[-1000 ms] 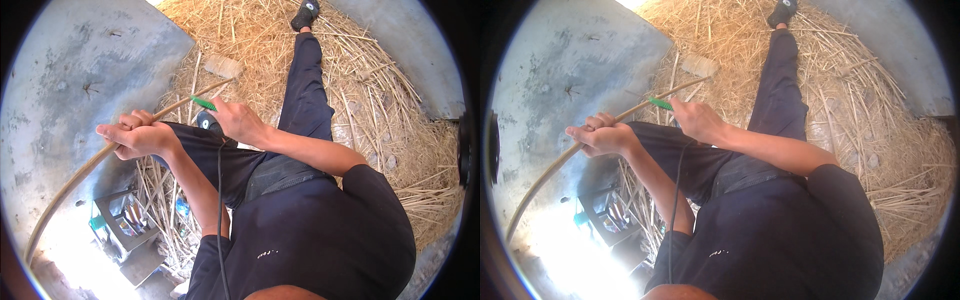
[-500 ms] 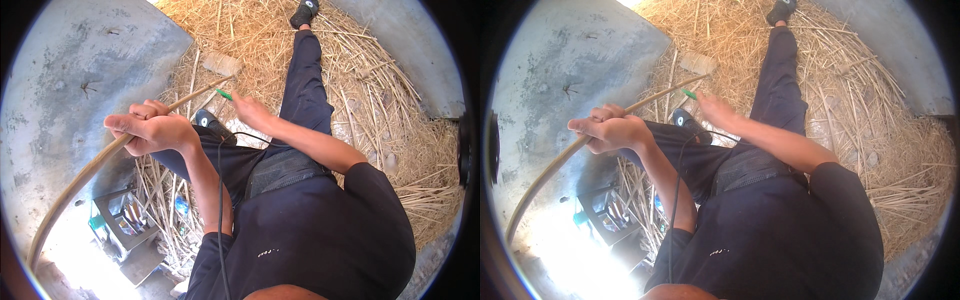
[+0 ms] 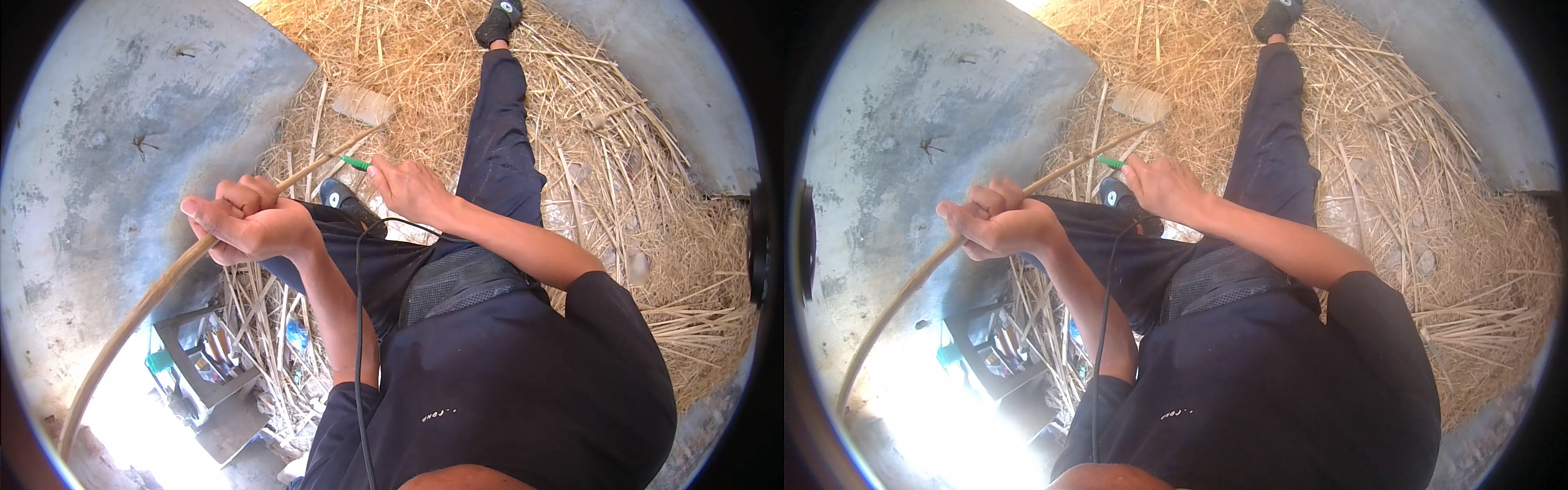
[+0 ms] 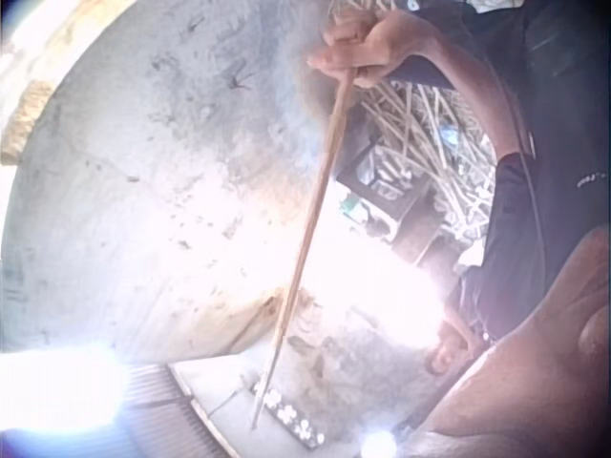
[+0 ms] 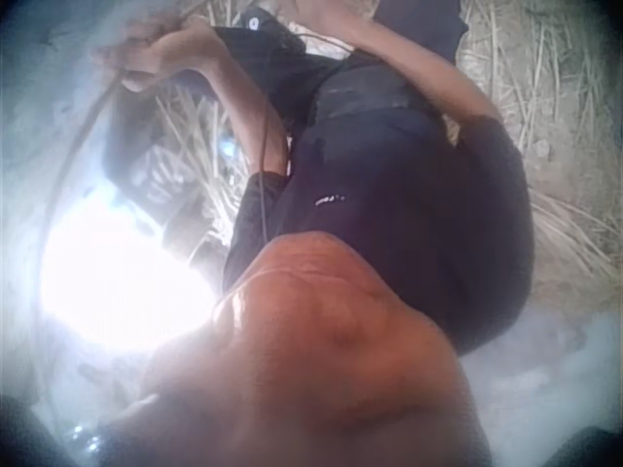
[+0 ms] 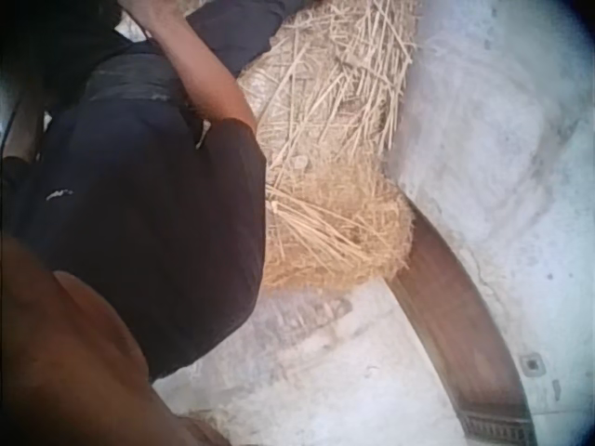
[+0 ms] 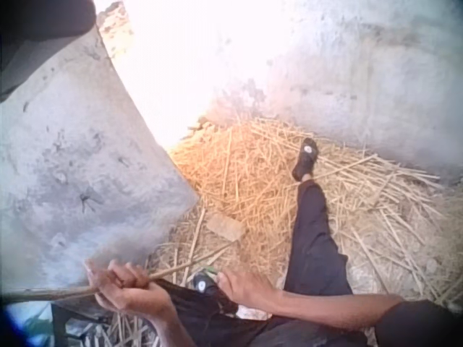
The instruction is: The person uses a utility knife to strip layers from a long bamboo pole while sitting on the ground.
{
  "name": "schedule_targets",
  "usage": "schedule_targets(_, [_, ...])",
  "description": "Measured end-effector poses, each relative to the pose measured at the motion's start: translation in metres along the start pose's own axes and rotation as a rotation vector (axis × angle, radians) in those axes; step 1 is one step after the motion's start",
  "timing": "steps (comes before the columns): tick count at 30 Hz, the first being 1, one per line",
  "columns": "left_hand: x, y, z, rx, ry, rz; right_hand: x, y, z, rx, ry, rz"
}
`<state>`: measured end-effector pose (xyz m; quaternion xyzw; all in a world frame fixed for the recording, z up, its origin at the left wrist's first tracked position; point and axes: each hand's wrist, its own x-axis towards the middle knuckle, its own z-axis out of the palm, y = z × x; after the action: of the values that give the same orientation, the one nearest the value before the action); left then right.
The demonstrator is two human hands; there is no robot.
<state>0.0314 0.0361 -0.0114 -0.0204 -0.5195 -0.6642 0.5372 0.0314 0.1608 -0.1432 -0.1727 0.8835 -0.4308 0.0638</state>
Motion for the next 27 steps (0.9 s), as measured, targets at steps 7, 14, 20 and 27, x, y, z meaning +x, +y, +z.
schedule_targets(7, [0.004,0.003,-0.005,0.091,0.131,0.031,-0.016,-0.034,-0.010,0.247,0.169,-0.273])
schedule_targets(14, [0.003,0.005,0.000,0.099,0.139,0.050,0.010,0.025,0.010,0.081,-0.111,0.137])
schedule_targets(20, [-0.005,0.008,0.006,0.132,0.123,0.035,0.003,-0.022,-0.001,0.221,0.090,-0.161])
schedule_targets(27, [0.005,0.004,-0.008,0.137,0.143,0.047,0.015,0.032,0.010,0.018,-0.120,0.154])
